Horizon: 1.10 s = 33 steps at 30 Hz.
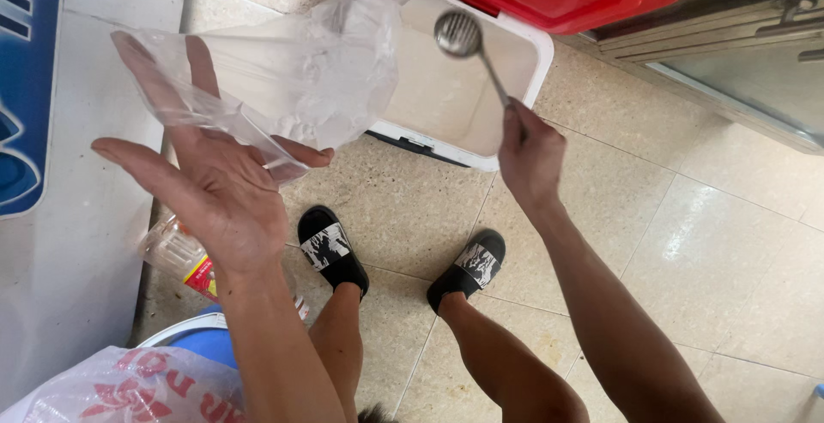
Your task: The person scoops ice into a plastic bag, toasts bread in a sandwich press, and then deseeds a pomegranate by hand into a bowl.
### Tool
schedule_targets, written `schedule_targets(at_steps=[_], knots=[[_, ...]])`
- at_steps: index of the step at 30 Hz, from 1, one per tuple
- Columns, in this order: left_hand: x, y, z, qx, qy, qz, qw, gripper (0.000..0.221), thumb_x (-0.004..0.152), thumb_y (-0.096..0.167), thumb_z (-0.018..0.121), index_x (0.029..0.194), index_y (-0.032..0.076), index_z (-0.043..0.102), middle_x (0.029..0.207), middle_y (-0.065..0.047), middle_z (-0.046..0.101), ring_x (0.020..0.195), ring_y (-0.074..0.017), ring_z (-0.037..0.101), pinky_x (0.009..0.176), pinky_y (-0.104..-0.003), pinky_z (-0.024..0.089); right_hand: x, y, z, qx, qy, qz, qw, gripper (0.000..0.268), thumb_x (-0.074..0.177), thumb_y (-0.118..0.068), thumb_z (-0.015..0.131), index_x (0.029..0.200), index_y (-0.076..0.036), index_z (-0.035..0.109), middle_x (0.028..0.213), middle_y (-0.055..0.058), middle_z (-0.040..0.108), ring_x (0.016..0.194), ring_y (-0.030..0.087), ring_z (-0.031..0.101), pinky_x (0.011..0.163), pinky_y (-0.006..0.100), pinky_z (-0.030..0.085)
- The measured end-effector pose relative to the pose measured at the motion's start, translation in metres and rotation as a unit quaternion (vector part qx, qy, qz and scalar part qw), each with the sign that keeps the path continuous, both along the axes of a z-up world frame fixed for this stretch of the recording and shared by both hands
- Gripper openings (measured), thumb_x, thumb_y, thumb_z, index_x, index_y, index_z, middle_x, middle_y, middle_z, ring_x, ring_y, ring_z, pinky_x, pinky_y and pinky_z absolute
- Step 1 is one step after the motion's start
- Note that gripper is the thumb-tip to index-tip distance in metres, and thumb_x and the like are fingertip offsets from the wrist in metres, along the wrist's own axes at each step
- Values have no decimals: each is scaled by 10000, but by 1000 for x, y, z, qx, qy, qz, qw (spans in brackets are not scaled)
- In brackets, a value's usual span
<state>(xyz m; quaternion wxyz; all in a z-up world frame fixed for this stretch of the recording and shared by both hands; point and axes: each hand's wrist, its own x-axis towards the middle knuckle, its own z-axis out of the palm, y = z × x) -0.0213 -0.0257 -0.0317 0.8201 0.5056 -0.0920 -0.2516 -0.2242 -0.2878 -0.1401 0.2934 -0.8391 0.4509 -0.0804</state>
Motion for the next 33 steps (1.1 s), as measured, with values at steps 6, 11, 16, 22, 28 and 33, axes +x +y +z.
schedule_targets(at_steps=[6, 11, 16, 22, 28, 33], knots=[[5, 21, -1, 39, -26, -8, 999, 955, 945, 843, 235, 1689, 293, -4, 1767, -174, 1, 1445, -311, 464, 928, -556, 635, 53, -23, -149, -4, 240, 55, 969, 270, 1100, -220, 489, 1018, -83, 707, 839, 185, 736, 751, 372, 732, 757, 462, 582], [8, 32, 9, 81, -78, -34, 993, 927, 922, 874, 252, 1633, 345, -19, 1765, -174, 4, 1366, -430, 578, 897, -552, 615, 78, -6, -205, 51, 148, 81, 984, 237, 981, -205, 557, 943, -103, 767, 890, 197, 733, 865, 403, 702, 785, 477, 555], [6, 26, 13, 85, -69, -22, 994, 940, 913, 871, 257, 1638, 349, -35, 1735, -165, 1, 1368, -399, 530, 921, -563, 621, 71, -8, -190, 227, 48, 45, 972, 283, 979, -260, 620, 1120, -81, 788, 766, 119, 697, 674, 229, 639, 629, 385, 517], [1, 14, 25, 78, -57, -29, 995, 933, 933, 860, 261, 1653, 344, -33, 1754, -157, 3, 1407, -376, 520, 920, -553, 597, 51, -22, -145, 433, -11, -54, 900, 351, 993, -245, 627, 1217, 3, 735, 673, -9, 538, 487, 61, 359, 416, 274, 300], [-10, -19, 39, 110, -95, -64, 987, 992, 891, 929, 258, 1604, 319, -63, 1807, -198, -1, 1145, -443, 695, 681, -483, 611, 17, -25, -84, 401, -44, -87, 911, 322, 999, -208, 620, 1223, -5, 731, 652, -12, 521, 467, 58, 356, 400, 258, 276], [-26, -47, 60, 86, -87, -124, 985, 916, 1018, 838, 218, 1690, 269, -35, 1835, -118, 9, 1438, -374, 616, 764, -422, 704, -21, -28, 0, 355, -76, -134, 922, 308, 1010, -217, 625, 1195, -3, 746, 645, -29, 510, 484, 44, 366, 406, 252, 292]])
